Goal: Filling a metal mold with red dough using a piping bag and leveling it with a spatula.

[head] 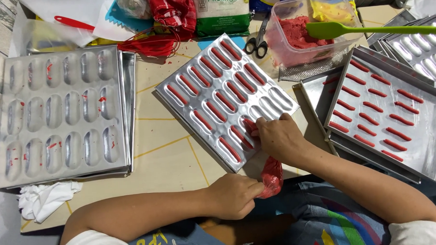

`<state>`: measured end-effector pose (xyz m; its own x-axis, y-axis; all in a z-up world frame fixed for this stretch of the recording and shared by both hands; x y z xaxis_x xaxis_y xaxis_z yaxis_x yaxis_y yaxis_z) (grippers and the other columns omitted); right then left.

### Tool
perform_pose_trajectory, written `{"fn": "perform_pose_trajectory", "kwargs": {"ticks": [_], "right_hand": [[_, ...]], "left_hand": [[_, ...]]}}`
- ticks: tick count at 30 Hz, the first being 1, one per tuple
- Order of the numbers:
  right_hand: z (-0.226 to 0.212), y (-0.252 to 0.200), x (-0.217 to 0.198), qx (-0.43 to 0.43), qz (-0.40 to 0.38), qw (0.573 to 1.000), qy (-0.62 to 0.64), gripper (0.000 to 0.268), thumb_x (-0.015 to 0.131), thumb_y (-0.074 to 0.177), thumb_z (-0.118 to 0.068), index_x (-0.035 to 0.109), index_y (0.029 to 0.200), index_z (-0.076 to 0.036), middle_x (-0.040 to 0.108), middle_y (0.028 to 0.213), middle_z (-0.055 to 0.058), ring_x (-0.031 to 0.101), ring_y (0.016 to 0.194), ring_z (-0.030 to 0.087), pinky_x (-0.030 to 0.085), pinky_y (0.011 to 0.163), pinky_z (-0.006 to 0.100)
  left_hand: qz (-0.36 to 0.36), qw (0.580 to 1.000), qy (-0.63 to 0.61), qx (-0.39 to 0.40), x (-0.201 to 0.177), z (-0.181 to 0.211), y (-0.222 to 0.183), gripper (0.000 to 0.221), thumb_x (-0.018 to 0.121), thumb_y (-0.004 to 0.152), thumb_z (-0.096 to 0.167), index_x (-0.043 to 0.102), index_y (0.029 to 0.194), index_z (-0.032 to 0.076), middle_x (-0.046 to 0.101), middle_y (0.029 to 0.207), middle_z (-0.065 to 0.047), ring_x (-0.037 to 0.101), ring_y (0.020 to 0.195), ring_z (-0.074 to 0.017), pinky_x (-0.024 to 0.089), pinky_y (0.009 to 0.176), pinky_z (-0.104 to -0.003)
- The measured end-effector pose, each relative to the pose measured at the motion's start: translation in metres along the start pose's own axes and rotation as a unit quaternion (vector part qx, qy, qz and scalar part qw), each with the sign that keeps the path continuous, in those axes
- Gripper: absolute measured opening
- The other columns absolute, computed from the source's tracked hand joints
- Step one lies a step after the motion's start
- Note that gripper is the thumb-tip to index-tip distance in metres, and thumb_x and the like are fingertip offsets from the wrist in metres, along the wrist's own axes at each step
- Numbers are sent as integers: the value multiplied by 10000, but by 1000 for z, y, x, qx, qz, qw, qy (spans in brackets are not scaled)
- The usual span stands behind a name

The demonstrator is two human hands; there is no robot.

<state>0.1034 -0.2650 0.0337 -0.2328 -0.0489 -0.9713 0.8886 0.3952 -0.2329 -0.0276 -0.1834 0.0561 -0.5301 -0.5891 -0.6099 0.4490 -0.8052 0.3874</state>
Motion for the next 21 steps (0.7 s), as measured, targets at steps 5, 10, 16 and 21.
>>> {"fn": "perform_pose_trajectory", "kwargs": {"ticks": [5, 10, 16, 21], "right_hand": [[-1, 2, 6, -22, 8, 999, -43, 159, 611, 927, -211, 658, 884, -66, 733, 645, 76, 646, 507, 259, 462, 912, 417], [1, 3, 11, -23, -4, 998, -66, 168, 613, 943, -242, 668, 882, -95, 740, 636, 53, 613, 487, 231, 445, 882, 394], [4, -1, 11, -17, -2, 998, -53, 146, 612, 928, -232, 676, 900, -104, 775, 706, 13, 670, 557, 237, 437, 931, 411], [4, -6, 10, -28, -5, 998, -60, 138, 638, 910, -219, 681, 856, -99, 747, 632, 44, 635, 470, 232, 446, 938, 408]], "left_hand": [[-7, 1000, -3, -5, 0, 0, 2, 155, 557, 769, 14, 528, 921, 24, 608, 734, -121, 555, 577, -299, 431, 519, -372], [-16, 1000, -2, -6, 0, 0, 2, 174, 569, 775, 14, 524, 944, 21, 605, 736, -123, 553, 569, -297, 431, 508, -374], [-6, 1000, 6, -6, -1, 0, 2, 181, 559, 770, 26, 533, 949, 24, 609, 746, -116, 556, 583, -303, 433, 521, -377], [-21, 1000, 2, -12, 1, -1, 3, 166, 554, 769, 21, 550, 935, 21, 621, 743, -122, 563, 580, -288, 436, 515, -358]]}}
Point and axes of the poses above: each hand's wrist, its own y-axis towards the middle knuckle, its own x-axis out of the palm, z = x × y, the point moved 10 cm from there along y, towards the middle knuckle
